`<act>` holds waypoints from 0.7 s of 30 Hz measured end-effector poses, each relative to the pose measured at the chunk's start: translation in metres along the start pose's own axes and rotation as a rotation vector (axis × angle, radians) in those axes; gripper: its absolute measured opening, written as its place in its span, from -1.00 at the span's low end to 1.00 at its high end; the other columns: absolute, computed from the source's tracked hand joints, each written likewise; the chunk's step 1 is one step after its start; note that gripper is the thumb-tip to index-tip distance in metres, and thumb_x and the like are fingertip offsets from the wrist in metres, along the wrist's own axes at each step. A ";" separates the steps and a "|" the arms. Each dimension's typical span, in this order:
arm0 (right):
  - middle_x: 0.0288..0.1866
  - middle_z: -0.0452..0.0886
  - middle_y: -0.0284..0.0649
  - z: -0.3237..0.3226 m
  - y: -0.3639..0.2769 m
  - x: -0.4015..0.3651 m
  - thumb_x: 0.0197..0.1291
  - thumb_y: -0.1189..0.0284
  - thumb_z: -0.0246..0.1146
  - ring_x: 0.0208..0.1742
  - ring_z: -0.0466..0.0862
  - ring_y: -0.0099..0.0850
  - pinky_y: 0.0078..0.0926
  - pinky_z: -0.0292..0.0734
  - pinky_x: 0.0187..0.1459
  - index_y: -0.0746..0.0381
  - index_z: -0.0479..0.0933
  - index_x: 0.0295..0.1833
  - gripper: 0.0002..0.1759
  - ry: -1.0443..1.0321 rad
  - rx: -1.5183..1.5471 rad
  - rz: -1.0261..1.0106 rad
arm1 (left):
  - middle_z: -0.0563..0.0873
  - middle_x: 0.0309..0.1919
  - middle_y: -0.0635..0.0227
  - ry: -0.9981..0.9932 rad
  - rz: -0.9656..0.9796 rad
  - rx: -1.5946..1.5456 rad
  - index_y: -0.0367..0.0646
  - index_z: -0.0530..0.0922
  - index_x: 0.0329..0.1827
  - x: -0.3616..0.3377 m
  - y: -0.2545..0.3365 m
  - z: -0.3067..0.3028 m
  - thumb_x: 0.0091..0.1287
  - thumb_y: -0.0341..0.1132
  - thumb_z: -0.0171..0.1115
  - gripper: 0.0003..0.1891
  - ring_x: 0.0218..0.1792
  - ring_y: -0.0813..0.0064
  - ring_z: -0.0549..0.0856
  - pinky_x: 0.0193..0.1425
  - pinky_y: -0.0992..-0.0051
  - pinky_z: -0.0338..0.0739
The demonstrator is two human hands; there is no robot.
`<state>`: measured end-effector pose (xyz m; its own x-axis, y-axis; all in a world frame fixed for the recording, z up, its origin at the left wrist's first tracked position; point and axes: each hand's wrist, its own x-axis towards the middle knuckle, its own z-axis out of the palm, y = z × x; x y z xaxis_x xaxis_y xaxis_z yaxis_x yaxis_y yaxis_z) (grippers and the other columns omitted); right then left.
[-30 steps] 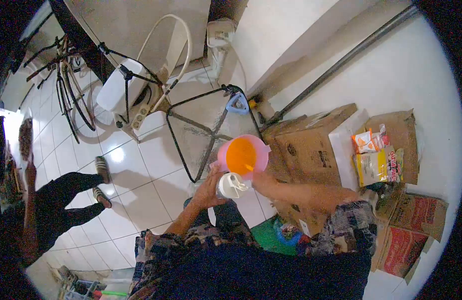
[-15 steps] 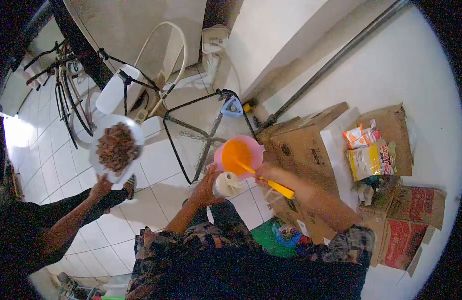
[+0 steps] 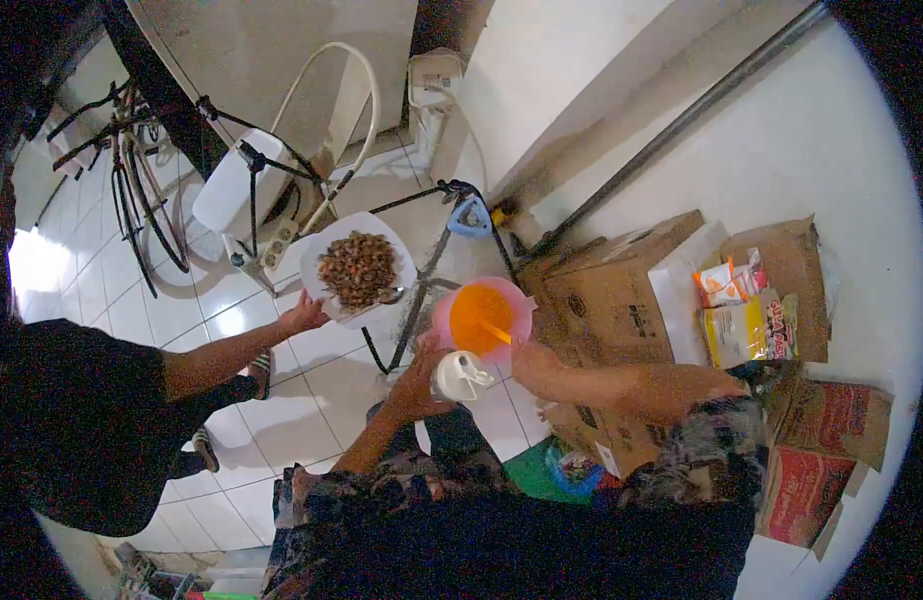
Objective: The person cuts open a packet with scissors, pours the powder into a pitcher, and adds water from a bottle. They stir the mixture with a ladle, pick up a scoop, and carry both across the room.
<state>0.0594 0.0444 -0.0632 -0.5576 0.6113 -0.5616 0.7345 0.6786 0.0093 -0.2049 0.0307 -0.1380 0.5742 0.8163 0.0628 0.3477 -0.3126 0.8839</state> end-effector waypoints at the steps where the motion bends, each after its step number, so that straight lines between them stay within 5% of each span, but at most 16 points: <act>1: -0.38 0.58 0.11 0.005 0.000 0.004 -0.04 0.55 0.08 -0.38 0.65 -0.16 -0.24 0.58 -0.44 0.49 0.53 -0.25 -0.75 -0.059 -0.059 0.051 | 0.10 0.35 -0.10 0.007 0.014 -0.006 -0.25 0.19 0.22 0.000 0.001 -0.001 -0.23 -0.19 0.46 -0.11 0.39 -0.03 0.08 0.36 0.18 0.17; 5: -0.26 0.59 0.08 0.047 0.011 0.024 -0.03 0.50 0.13 -0.32 0.65 -0.10 -0.16 0.58 -0.38 0.43 0.54 -0.18 -0.71 -0.153 0.091 0.062 | 0.10 0.35 -0.13 0.034 0.035 -0.031 -0.24 0.19 0.21 0.001 0.004 -0.004 -0.23 -0.22 0.46 -0.12 0.38 -0.06 0.09 0.37 0.17 0.16; 8: -0.28 0.54 0.10 0.027 0.005 0.030 0.06 0.34 0.11 -0.19 0.63 -0.16 -0.28 0.57 -0.34 0.38 0.54 -0.25 -0.70 -0.146 0.470 0.199 | 0.08 0.35 -0.14 -0.028 -0.057 -0.054 -0.24 0.19 0.20 0.003 0.015 -0.011 -0.23 -0.24 0.47 -0.12 0.38 -0.08 0.09 0.38 0.18 0.13; 12: -0.36 0.55 0.10 -0.007 0.005 0.047 0.01 0.44 0.14 -0.23 0.64 -0.15 -0.27 0.57 -0.33 0.36 0.55 -0.25 -0.77 -0.214 0.500 0.125 | 0.07 0.36 -0.13 -0.020 -0.030 -0.063 -0.24 0.19 0.20 0.002 0.004 -0.001 -0.25 -0.25 0.48 -0.11 0.38 -0.06 0.09 0.39 0.19 0.12; 15: -0.51 0.54 -0.02 0.010 0.011 0.056 -0.03 0.51 0.15 -0.46 0.63 -0.26 -0.34 0.54 -0.47 0.31 0.53 -0.19 -0.77 -0.302 0.443 0.304 | 0.06 0.36 -0.13 -0.023 -0.032 -0.039 -0.23 0.19 0.20 0.001 0.005 -0.002 -0.26 -0.26 0.49 -0.11 0.38 -0.04 0.08 0.40 0.20 0.11; 17: -0.64 0.49 -0.19 0.036 0.020 0.045 -0.01 0.54 0.10 -0.69 0.52 -0.37 -0.41 0.42 -0.67 0.26 0.49 -0.09 -0.70 -0.338 1.089 0.518 | 0.06 0.37 -0.11 0.006 0.006 0.002 -0.23 0.20 0.20 0.001 0.006 -0.003 -0.26 -0.26 0.50 -0.10 0.39 -0.02 0.07 0.41 0.20 0.10; 21: -0.66 0.46 -0.27 0.015 0.016 0.013 0.03 0.55 0.05 -0.77 0.43 -0.47 -0.47 0.30 -0.79 0.25 0.43 0.00 -0.65 -0.243 1.243 0.555 | -0.05 0.39 -0.12 -0.049 -0.013 -0.082 -0.16 0.18 0.32 -0.001 -0.002 0.000 -0.22 -0.16 0.53 -0.02 0.41 -0.10 -0.06 0.44 0.16 -0.07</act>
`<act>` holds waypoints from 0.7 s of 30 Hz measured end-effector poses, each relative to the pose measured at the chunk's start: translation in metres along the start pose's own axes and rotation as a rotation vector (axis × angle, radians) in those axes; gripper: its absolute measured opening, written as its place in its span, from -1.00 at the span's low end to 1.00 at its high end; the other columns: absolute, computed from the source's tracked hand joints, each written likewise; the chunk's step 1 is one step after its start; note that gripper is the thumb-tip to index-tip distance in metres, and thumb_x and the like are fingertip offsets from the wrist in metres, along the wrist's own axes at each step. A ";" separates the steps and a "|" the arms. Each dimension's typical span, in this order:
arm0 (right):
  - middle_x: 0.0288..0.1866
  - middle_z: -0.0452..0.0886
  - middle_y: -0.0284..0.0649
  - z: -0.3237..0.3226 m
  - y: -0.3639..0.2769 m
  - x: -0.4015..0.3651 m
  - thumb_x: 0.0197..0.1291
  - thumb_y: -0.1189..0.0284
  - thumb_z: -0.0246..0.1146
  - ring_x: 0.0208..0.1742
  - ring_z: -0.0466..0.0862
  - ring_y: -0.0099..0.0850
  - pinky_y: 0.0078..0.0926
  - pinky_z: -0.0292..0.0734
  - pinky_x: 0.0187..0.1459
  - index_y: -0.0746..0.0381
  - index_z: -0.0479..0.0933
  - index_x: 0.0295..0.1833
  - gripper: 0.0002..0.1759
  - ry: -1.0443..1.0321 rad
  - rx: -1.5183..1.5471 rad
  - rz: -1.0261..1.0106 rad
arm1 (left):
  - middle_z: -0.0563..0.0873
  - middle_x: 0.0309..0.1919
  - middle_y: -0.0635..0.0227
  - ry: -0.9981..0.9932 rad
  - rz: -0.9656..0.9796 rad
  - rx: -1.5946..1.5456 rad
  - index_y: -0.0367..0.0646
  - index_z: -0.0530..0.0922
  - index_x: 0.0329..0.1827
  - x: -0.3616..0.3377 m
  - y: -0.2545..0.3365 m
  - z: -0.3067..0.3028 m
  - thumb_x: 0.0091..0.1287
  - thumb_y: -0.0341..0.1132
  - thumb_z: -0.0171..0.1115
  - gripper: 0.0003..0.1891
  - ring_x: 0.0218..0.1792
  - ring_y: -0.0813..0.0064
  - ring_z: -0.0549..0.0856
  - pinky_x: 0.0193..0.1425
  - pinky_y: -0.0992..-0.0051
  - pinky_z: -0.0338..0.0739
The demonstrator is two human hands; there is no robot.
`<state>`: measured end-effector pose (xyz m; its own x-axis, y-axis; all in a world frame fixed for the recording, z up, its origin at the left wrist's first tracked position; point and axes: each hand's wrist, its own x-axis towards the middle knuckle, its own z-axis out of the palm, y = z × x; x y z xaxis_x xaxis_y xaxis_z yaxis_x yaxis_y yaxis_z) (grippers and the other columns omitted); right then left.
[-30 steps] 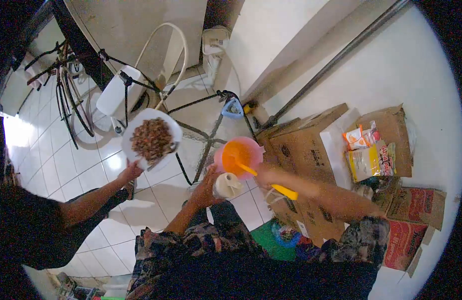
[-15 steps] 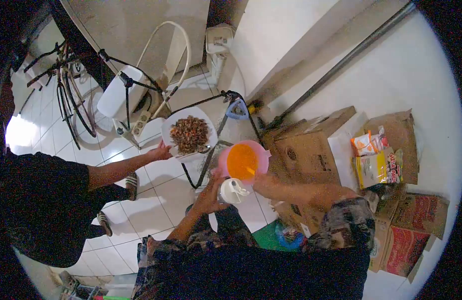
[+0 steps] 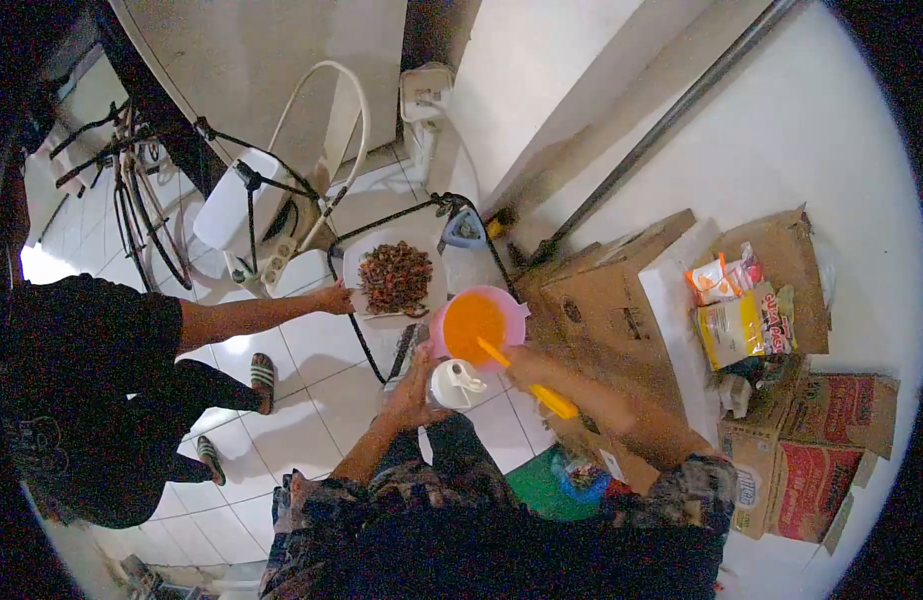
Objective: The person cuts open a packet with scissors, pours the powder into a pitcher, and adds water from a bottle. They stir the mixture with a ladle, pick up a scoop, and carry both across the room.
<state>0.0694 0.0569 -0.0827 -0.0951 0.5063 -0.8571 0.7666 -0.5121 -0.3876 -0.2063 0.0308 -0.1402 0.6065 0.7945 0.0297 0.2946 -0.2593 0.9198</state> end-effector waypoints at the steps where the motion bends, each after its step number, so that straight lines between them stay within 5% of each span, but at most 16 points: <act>1: -0.66 0.47 -0.26 -0.004 -0.007 -0.017 0.05 0.53 0.05 -0.76 0.44 -0.45 -0.44 0.31 -0.78 0.25 0.42 0.02 -0.65 0.026 -0.150 -0.068 | -0.05 0.39 -0.12 0.017 0.037 0.018 -0.17 0.18 0.31 0.001 -0.001 0.000 -0.23 -0.16 0.53 -0.02 0.41 -0.11 -0.06 0.44 0.16 -0.07; 7: -0.55 0.51 -0.13 0.001 -0.039 -0.060 0.09 0.43 0.08 -0.61 0.52 -0.31 -0.32 0.39 -0.61 0.26 0.43 0.00 -0.67 0.187 -0.695 -0.159 | 0.00 0.38 -0.08 0.020 0.019 0.057 -0.19 0.18 0.26 0.001 0.006 -0.004 -0.25 -0.20 0.51 -0.05 0.40 -0.05 0.00 0.43 0.16 0.01; 17: -0.34 0.59 0.08 0.027 0.002 0.008 0.11 0.28 0.13 -0.31 0.63 -0.06 -0.13 0.52 -0.31 0.29 0.49 -0.08 -0.65 0.320 -0.689 -0.179 | -0.04 0.40 -0.05 0.033 0.029 0.007 -0.19 0.14 0.33 0.001 0.005 -0.001 -0.25 -0.21 0.54 0.02 0.41 -0.05 -0.02 0.43 0.17 0.00; 18: -0.34 0.59 0.08 0.026 0.003 0.013 0.11 0.28 0.13 -0.31 0.63 -0.06 -0.13 0.52 -0.31 0.29 0.49 -0.08 -0.65 0.314 -0.689 -0.177 | -0.04 0.40 -0.05 0.032 0.024 0.003 -0.19 0.14 0.33 0.001 0.009 -0.002 -0.25 -0.21 0.54 0.02 0.41 -0.05 -0.02 0.43 0.17 0.00; 20: -0.65 0.49 -0.08 0.014 0.000 0.026 0.17 0.32 0.11 -0.75 0.48 -0.35 -0.25 0.40 -0.67 0.24 0.42 0.04 -0.65 0.150 -0.567 -0.442 | 0.08 0.36 -0.10 0.074 0.025 0.030 -0.28 0.20 0.22 0.001 0.014 -0.004 -0.25 -0.27 0.48 -0.10 0.38 -0.04 0.09 0.41 0.19 0.09; 21: -0.65 0.49 -0.08 0.007 -0.012 0.026 0.17 0.32 0.11 -0.75 0.48 -0.35 -0.25 0.40 -0.67 0.24 0.42 0.04 -0.65 0.145 -0.564 -0.442 | 0.08 0.36 -0.10 0.071 0.020 0.029 -0.28 0.20 0.22 0.001 0.014 -0.003 -0.25 -0.27 0.48 -0.10 0.38 -0.04 0.09 0.41 0.19 0.09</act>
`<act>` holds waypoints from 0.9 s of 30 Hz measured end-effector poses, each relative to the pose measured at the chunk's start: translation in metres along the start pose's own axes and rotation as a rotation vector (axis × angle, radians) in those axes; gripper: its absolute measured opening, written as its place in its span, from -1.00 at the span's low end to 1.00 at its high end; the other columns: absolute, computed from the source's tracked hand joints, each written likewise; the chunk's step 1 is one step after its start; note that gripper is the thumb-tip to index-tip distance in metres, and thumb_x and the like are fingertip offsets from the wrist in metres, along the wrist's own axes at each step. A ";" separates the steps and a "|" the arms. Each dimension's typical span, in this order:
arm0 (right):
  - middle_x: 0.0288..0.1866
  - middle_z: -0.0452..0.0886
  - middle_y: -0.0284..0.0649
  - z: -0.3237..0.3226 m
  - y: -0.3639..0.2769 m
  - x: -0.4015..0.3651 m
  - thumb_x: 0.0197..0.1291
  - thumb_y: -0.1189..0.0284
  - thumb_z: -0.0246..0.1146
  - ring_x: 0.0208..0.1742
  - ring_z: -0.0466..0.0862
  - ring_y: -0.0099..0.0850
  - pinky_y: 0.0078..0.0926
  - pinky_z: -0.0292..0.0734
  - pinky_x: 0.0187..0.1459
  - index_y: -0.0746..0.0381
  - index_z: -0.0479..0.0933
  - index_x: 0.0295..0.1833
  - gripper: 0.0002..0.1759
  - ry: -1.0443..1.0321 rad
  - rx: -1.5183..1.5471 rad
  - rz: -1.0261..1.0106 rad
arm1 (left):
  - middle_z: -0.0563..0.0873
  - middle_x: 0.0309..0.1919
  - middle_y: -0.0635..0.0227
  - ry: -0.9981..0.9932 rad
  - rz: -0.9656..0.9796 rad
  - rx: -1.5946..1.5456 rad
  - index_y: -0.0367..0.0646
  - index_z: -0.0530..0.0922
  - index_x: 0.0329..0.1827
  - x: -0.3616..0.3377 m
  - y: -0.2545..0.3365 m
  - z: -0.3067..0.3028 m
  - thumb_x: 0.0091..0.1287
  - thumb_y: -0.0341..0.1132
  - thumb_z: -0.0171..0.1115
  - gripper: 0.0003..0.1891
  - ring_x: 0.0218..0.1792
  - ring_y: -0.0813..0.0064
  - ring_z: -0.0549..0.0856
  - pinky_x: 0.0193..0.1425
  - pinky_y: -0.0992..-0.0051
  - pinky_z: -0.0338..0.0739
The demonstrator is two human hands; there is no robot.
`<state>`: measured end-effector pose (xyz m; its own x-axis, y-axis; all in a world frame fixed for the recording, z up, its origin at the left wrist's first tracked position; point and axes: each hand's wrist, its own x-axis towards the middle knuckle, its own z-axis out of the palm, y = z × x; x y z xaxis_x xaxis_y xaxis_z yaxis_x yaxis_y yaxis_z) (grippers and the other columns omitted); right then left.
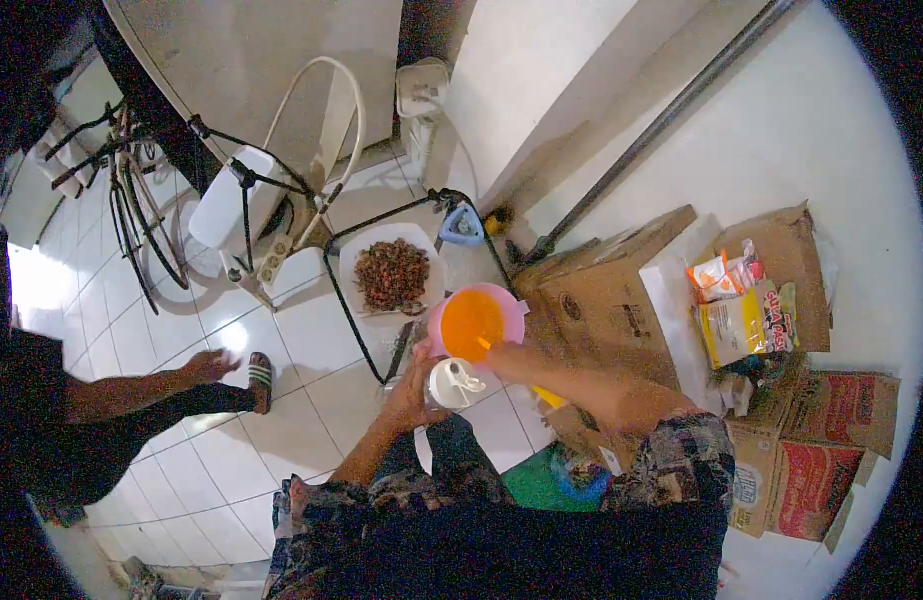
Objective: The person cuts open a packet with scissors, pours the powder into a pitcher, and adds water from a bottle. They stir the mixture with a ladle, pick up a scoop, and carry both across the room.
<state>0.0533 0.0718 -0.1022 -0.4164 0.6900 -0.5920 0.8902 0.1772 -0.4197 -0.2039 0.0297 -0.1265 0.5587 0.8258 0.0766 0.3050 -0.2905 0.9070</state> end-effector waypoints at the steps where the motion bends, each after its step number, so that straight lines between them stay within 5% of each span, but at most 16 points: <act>1: -0.64 0.49 -0.08 -0.021 -0.015 0.005 0.19 0.34 0.08 -0.75 0.47 -0.37 -0.28 0.40 -0.68 0.25 0.42 0.02 -0.68 -0.114 -0.081 0.053 | 0.08 0.36 -0.10 0.011 0.018 0.029 -0.29 0.20 0.21 0.001 -0.001 0.001 -0.25 -0.27 0.48 -0.10 0.38 -0.04 0.09 0.41 0.18 0.09; 3: -0.64 0.49 -0.08 -0.033 -0.012 0.014 0.22 0.35 0.05 -0.76 0.47 -0.38 -0.31 0.41 -0.68 0.25 0.42 -0.01 -0.72 -0.225 -0.161 0.107 | 0.08 0.36 -0.09 0.022 0.038 0.060 -0.29 0.20 0.21 0.002 -0.001 0.000 -0.24 -0.26 0.47 -0.11 0.38 -0.03 0.09 0.41 0.18 0.10; 5: -0.65 0.49 -0.12 -0.022 0.022 0.019 0.25 0.39 0.01 -0.75 0.47 -0.43 -0.40 0.40 -0.68 0.27 0.43 -0.08 -0.78 -0.377 0.484 0.595 | 0.08 0.36 -0.09 0.018 0.035 0.042 -0.27 0.20 0.21 0.002 0.001 -0.001 -0.25 -0.27 0.47 -0.11 0.39 -0.03 0.09 0.40 0.18 0.10; 10: -0.63 0.49 -0.15 -0.049 -0.001 -0.034 0.23 0.40 0.02 -0.74 0.47 -0.45 -0.45 0.40 -0.67 0.27 0.44 -0.12 -0.79 -0.288 0.878 0.534 | 0.08 0.36 -0.09 -0.002 -0.010 0.044 -0.23 0.21 0.22 0.002 0.002 -0.002 -0.30 -0.28 0.50 -0.08 0.39 -0.02 0.09 0.41 0.19 0.09; 15: -0.62 0.49 -0.16 -0.076 -0.034 -0.061 0.21 0.41 0.03 -0.73 0.48 -0.47 -0.49 0.40 -0.67 0.28 0.44 -0.14 -0.81 -0.274 0.746 0.420 | 0.08 0.37 -0.07 -0.008 -0.003 0.038 -0.21 0.22 0.22 0.003 0.006 -0.005 -0.31 -0.27 0.52 -0.07 0.39 -0.01 0.09 0.41 0.20 0.10; 17: -0.52 0.55 -0.10 -0.065 -0.029 -0.052 0.17 0.43 0.02 -0.72 0.50 -0.42 -0.44 0.43 -0.66 0.30 0.46 -0.17 -0.80 -0.330 0.195 0.330 | 0.07 0.37 -0.06 -0.035 -0.008 0.055 -0.23 0.21 0.22 0.004 0.008 -0.008 -0.30 -0.27 0.52 -0.07 0.39 -0.01 0.09 0.40 0.20 0.11; 18: -0.52 0.55 -0.10 -0.054 -0.023 -0.049 0.17 0.43 0.02 -0.72 0.50 -0.42 -0.44 0.43 -0.66 0.30 0.46 -0.17 -0.80 -0.329 0.196 0.330 | 0.07 0.37 -0.06 -0.037 -0.007 0.055 -0.23 0.21 0.22 0.004 0.009 -0.009 -0.30 -0.27 0.52 -0.07 0.39 -0.01 0.09 0.40 0.20 0.11; 20: -0.40 0.62 0.00 -0.029 -0.011 -0.042 -0.01 0.45 0.11 -0.37 0.65 -0.13 -0.17 0.51 -0.40 0.36 0.54 -0.31 -0.79 -0.182 -0.100 0.263 | 0.08 0.37 -0.07 -0.017 -0.014 0.045 -0.26 0.21 0.22 0.004 0.009 -0.007 -0.30 -0.26 0.52 -0.06 0.38 -0.02 0.10 0.40 0.20 0.12; 27: -0.43 0.61 0.01 -0.026 -0.008 -0.046 0.04 0.43 0.07 -0.49 0.61 -0.21 -0.22 0.50 -0.48 0.35 0.52 -0.28 -0.78 -0.073 -0.304 0.128 | 0.10 0.36 -0.08 -0.002 -0.026 0.008 -0.26 0.22 0.20 0.002 0.000 0.001 -0.28 -0.27 0.51 -0.10 0.38 -0.02 0.10 0.40 0.20 0.12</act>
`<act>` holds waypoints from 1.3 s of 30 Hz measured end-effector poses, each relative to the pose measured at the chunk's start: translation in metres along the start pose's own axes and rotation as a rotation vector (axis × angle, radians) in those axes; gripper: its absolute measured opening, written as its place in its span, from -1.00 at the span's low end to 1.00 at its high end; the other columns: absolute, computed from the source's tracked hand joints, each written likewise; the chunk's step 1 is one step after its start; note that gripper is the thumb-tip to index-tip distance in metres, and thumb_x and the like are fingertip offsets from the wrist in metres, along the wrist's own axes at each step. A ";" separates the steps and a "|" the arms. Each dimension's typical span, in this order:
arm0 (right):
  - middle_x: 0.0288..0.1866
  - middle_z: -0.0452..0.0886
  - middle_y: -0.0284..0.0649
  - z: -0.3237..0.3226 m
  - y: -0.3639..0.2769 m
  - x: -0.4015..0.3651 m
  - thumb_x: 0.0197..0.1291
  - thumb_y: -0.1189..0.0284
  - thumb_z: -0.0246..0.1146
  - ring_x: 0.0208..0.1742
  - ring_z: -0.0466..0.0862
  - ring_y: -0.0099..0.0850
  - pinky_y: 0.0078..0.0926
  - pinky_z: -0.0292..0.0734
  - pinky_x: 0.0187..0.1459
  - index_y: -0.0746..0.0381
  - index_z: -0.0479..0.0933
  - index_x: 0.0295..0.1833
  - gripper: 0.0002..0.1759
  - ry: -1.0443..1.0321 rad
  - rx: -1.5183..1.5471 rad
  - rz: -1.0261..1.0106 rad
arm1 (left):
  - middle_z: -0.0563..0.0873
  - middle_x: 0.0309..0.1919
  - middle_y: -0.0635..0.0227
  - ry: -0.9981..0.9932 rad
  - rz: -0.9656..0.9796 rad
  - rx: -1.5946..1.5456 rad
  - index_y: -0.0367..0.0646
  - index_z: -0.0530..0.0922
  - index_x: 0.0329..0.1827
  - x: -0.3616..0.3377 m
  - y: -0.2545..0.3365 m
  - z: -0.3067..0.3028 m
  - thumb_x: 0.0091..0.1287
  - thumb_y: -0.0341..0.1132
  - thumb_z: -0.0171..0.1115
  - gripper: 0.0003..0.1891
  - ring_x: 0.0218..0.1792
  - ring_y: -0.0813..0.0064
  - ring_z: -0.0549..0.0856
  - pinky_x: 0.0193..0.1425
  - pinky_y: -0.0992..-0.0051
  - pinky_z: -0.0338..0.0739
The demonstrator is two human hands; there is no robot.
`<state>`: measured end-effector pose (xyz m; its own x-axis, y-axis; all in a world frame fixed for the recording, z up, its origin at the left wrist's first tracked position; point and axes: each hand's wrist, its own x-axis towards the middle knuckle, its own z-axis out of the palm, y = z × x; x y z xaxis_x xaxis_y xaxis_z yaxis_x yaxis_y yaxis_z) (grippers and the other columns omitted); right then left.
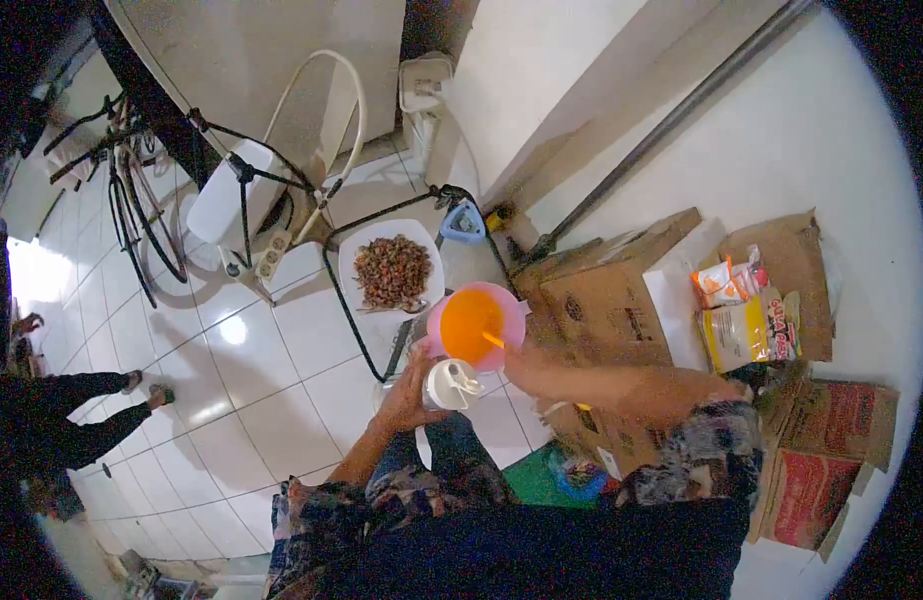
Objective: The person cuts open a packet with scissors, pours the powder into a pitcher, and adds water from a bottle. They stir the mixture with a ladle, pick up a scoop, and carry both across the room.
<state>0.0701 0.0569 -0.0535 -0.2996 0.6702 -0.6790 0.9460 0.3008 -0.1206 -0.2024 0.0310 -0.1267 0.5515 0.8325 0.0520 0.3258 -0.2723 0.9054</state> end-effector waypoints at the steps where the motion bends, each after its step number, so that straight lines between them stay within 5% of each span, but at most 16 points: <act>1: -0.43 0.61 0.01 0.004 0.004 0.007 0.05 0.43 0.06 -0.51 0.61 -0.22 -0.23 0.49 -0.49 0.35 0.51 -0.27 -0.78 0.001 -0.009 -0.021 | 0.10 0.35 -0.09 0.021 0.008 -0.035 -0.27 0.22 0.20 -0.002 -0.002 0.003 -0.28 -0.27 0.50 -0.10 0.38 -0.02 0.10 0.40 0.21 0.12; 12: -0.48 0.59 0.01 0.034 0.020 0.066 0.13 0.41 0.00 -0.68 0.56 -0.34 -0.30 0.47 -0.61 0.35 0.49 -0.23 -0.76 -0.110 0.014 -0.141 | 0.12 0.33 -0.16 0.018 -0.005 0.023 -0.29 0.22 0.18 -0.001 0.004 0.001 -0.29 -0.29 0.49 -0.11 0.37 -0.06 0.11 0.41 0.22 0.11; 15: -0.56 0.56 -0.08 0.018 0.019 0.062 0.11 0.45 0.03 -0.72 0.51 -0.38 -0.37 0.44 -0.65 0.33 0.48 -0.25 -0.81 -0.377 0.254 0.005 | 0.12 0.33 -0.17 0.021 0.009 0.027 -0.29 0.22 0.18 -0.003 0.003 0.003 -0.29 -0.28 0.49 -0.11 0.37 -0.07 0.11 0.41 0.21 0.10; 17: -0.66 0.54 -0.15 0.009 0.021 0.049 0.06 0.41 0.18 -0.71 0.54 -0.30 -0.30 0.43 -0.66 0.31 0.52 -0.36 -0.84 -0.330 1.123 0.403 | 0.12 0.33 -0.16 0.032 0.022 0.018 -0.29 0.22 0.19 -0.002 0.001 0.004 -0.29 -0.27 0.49 -0.10 0.37 -0.08 0.11 0.42 0.20 0.08; 24: -0.63 0.48 -0.23 -0.044 0.011 -0.001 0.02 0.50 0.15 -0.78 0.39 -0.53 -0.58 0.34 -0.73 0.30 0.45 -0.26 -0.85 -0.391 1.205 0.320 | 0.11 0.34 -0.13 -0.003 0.049 0.028 -0.29 0.21 0.21 0.001 0.002 -0.001 -0.31 -0.27 0.51 -0.07 0.38 -0.03 0.10 0.42 0.18 0.07; 26: -0.60 0.52 -0.13 -0.062 0.000 0.001 0.05 0.50 0.13 -0.70 0.52 -0.36 -0.42 0.44 -0.66 0.33 0.45 -0.20 -0.81 -0.402 0.549 0.102 | 0.11 0.35 -0.11 0.027 0.065 0.032 -0.27 0.22 0.21 0.001 0.000 0.002 -0.32 -0.27 0.52 -0.06 0.39 -0.01 0.10 0.42 0.20 0.08; 27: -0.60 0.52 -0.13 -0.059 -0.002 0.002 0.05 0.50 0.13 -0.70 0.52 -0.36 -0.42 0.44 -0.66 0.33 0.45 -0.20 -0.81 -0.397 0.549 0.103 | 0.11 0.35 -0.11 0.027 0.069 0.034 -0.27 0.22 0.21 0.000 0.000 0.002 -0.32 -0.27 0.52 -0.06 0.39 -0.01 0.10 0.42 0.20 0.08; 29: -0.52 0.57 0.03 -0.050 -0.009 0.002 0.04 0.53 0.08 -0.51 0.62 -0.11 -0.20 0.52 -0.49 0.36 0.45 -0.12 -0.75 -0.292 -0.011 -0.058 | 0.11 0.35 -0.11 0.021 0.025 -0.010 -0.27 0.22 0.21 0.000 0.000 0.002 -0.32 -0.27 0.52 -0.06 0.39 -0.01 0.10 0.42 0.21 0.08; 33: -0.43 0.61 -0.01 -0.044 -0.033 -0.012 0.16 0.37 -0.01 -0.43 0.62 -0.11 -0.12 0.51 -0.38 0.31 0.56 -0.27 -0.72 0.026 0.164 0.159 | 0.02 0.38 -0.06 -0.046 -0.009 0.035 -0.19 0.18 0.29 0.000 -0.002 0.000 -0.33 -0.25 0.57 0.02 0.40 -0.03 0.02 0.43 0.21 0.04; 39: -0.45 0.61 -0.04 -0.003 -0.001 0.019 0.17 0.28 0.01 -0.44 0.62 -0.12 -0.15 0.51 -0.39 0.30 0.56 -0.25 -0.68 0.058 0.063 0.012 | 0.13 0.33 -0.13 -0.017 -0.021 0.051 -0.30 0.23 0.17 0.000 0.002 -0.001 -0.32 -0.27 0.52 -0.09 0.38 -0.01 0.11 0.42 0.22 0.08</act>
<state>0.0634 0.0708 -0.0641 -0.2928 0.7121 -0.6381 0.9550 0.2502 -0.1590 -0.2030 0.0307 -0.1243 0.5569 0.8302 0.0253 0.3759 -0.2790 0.8837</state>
